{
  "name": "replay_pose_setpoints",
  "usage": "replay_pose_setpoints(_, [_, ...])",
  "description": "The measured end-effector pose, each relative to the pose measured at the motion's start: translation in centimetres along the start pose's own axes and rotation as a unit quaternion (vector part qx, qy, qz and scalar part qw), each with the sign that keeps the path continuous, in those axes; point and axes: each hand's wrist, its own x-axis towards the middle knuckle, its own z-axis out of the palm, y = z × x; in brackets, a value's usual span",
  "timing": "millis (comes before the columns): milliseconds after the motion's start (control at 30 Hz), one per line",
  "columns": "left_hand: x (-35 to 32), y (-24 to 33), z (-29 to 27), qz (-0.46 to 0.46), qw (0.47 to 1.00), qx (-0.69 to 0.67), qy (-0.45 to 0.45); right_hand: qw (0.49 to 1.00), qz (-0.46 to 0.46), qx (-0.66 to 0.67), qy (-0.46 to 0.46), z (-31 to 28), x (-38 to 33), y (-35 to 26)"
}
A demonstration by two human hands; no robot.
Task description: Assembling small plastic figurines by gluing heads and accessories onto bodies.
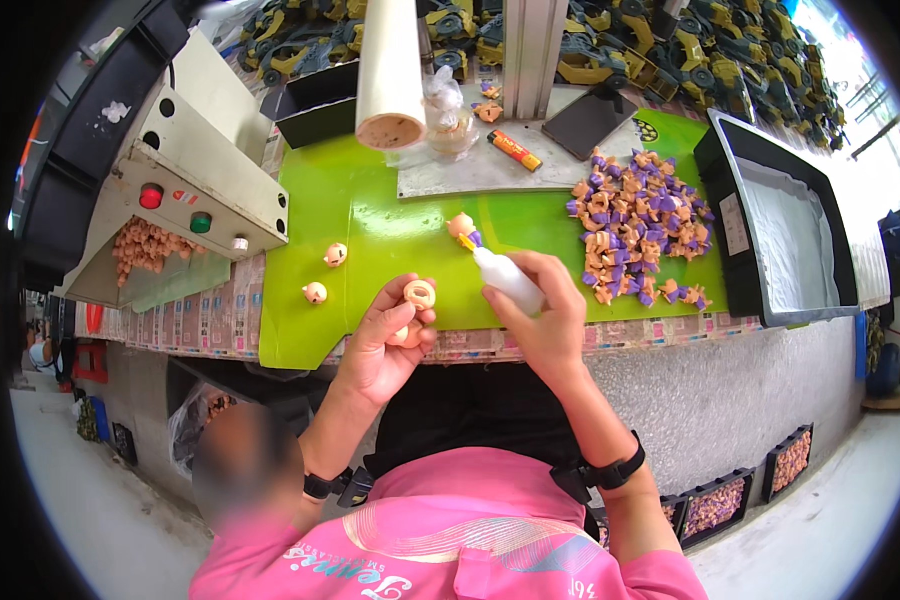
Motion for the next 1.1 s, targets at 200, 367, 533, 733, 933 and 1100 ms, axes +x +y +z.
replay_pose_setpoints(200, [0.0, -0.1, -0.4, 0.032, 0.997, -0.013, -0.070, 0.999, 0.011, -0.004, -0.033, 1.0, 0.6, 0.3])
replay_pose_setpoints(367, [-0.7, 0.9, -0.4, 0.053, 0.997, -0.020, -0.061, 0.995, -0.062, -0.064, -0.043, -2.3, 1.6, -2.5])
replay_pose_setpoints(533, [-0.7, 1.0, 0.1, -0.028, 0.995, -0.086, -0.047, 0.955, -0.100, -0.278, 0.016, -6.9, 6.6, 0.9])
replay_pose_setpoints(733, [-1.3, 0.1, 0.9, -0.049, 0.994, -0.092, -0.041, 0.860, -0.088, -0.493, -0.094, -5.0, 9.8, 3.4])
replay_pose_setpoints(933, [-1.8, -0.3, 0.3, -0.038, 0.996, -0.066, -0.044, 0.899, -0.109, -0.418, -0.077, -4.2, 9.8, 2.7])
replay_pose_setpoints(1100, [-1.5, -0.5, 0.3, -0.029, 0.996, -0.025, -0.082, 0.970, -0.048, -0.228, -0.064, -5.0, 8.2, 1.0])
